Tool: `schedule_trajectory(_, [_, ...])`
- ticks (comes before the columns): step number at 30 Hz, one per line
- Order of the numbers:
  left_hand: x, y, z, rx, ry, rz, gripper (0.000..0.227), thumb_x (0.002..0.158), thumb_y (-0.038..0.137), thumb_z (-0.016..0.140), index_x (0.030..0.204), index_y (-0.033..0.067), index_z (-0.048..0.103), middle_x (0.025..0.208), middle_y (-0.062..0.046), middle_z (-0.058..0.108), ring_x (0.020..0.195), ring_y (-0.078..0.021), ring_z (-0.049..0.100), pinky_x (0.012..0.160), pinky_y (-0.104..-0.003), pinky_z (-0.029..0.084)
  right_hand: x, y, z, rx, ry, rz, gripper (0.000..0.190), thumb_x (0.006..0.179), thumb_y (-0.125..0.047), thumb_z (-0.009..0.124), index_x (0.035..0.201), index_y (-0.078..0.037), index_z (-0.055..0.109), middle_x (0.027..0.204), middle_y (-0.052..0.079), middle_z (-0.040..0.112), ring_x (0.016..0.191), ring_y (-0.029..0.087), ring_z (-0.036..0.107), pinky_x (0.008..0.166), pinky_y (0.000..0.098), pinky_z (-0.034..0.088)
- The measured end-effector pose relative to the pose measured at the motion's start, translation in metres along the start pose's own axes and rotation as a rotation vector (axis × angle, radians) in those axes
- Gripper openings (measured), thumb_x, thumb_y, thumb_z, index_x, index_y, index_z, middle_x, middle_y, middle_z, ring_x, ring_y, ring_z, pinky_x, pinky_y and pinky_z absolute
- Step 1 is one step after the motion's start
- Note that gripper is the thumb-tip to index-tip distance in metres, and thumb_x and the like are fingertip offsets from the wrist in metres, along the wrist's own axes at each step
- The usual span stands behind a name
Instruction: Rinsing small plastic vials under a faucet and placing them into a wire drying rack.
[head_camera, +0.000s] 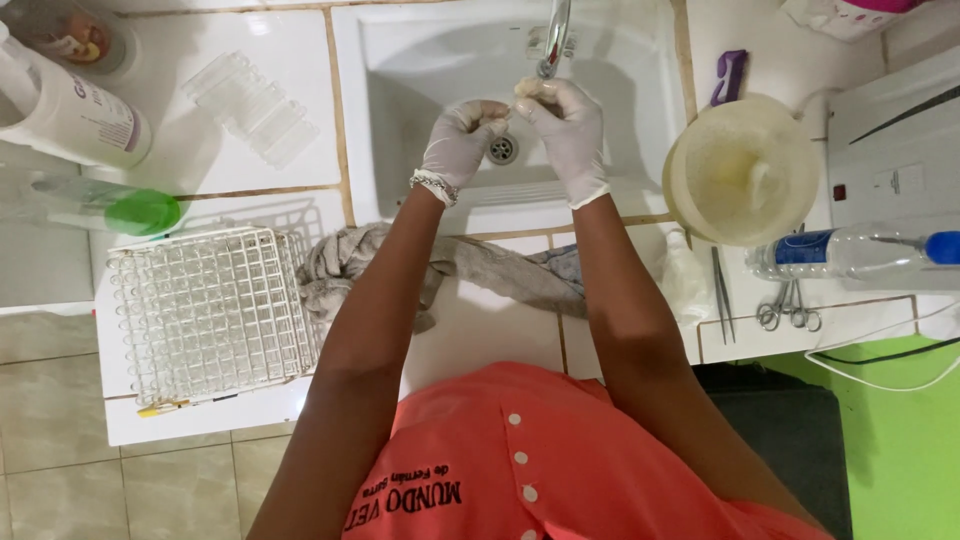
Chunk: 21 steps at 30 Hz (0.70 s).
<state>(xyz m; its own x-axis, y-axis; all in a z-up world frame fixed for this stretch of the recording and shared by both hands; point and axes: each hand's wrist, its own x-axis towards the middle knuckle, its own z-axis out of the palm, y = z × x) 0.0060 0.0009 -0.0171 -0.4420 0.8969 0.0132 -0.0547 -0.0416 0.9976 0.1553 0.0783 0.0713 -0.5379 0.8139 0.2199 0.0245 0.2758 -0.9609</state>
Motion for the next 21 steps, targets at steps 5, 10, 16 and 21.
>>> schedule_trajectory(5, [-0.001, -0.001, 0.004, 0.026, -0.017, -0.037, 0.019, 0.094, 0.013, 0.071, 0.112, 0.0121, 0.076, 0.107, -0.001, 0.079, 0.094, -0.0100, 0.071, 0.086, -0.026, 0.060, 0.000, 0.002, -0.002, -0.019, 0.010, -0.005, 0.018, 0.089, -0.006, 0.079, 0.106, -0.008, 0.076, 0.107, 0.005, 0.078, 0.099, 0.014, 0.073, 0.095, 0.0278, 0.061])
schedule_trajectory(10, [-0.007, 0.012, 0.005, 0.033, -0.003, -0.128, 0.018, 0.093, 0.020, 0.071, 0.109, 0.0133, 0.077, 0.098, 0.001, 0.077, 0.088, -0.0097, 0.068, 0.081, -0.027, 0.059, 0.001, -0.006, 0.000, 0.014, 0.004, 0.047, 0.017, 0.089, -0.007, 0.078, 0.106, -0.008, 0.076, 0.109, 0.006, 0.078, 0.100, 0.013, 0.073, 0.095, 0.0262, 0.062])
schedule_trajectory(16, [-0.015, 0.022, 0.006, -0.143, 0.038, -0.233, 0.016, 0.093, 0.027, 0.074, 0.094, 0.0110, 0.077, 0.071, 0.004, 0.067, 0.063, -0.0057, 0.055, 0.062, -0.023, 0.048, 0.002, -0.011, -0.001, -0.007, 0.006, 0.016, 0.017, 0.091, -0.010, 0.077, 0.107, -0.009, 0.077, 0.110, 0.005, 0.078, 0.101, 0.011, 0.073, 0.093, 0.0254, 0.062])
schedule_trajectory(21, [-0.015, 0.028, 0.009, -0.469, 0.027, -0.280, 0.020, 0.095, 0.017, 0.072, 0.103, -0.0010, 0.074, 0.077, -0.010, 0.073, 0.062, -0.0108, 0.065, 0.060, -0.022, 0.057, 0.001, -0.018, 0.000, 0.007, 0.040, 0.003, 0.009, 0.090, -0.011, 0.078, 0.098, -0.009, 0.075, 0.100, 0.002, 0.078, 0.095, 0.011, 0.071, 0.089, 0.0252, 0.060])
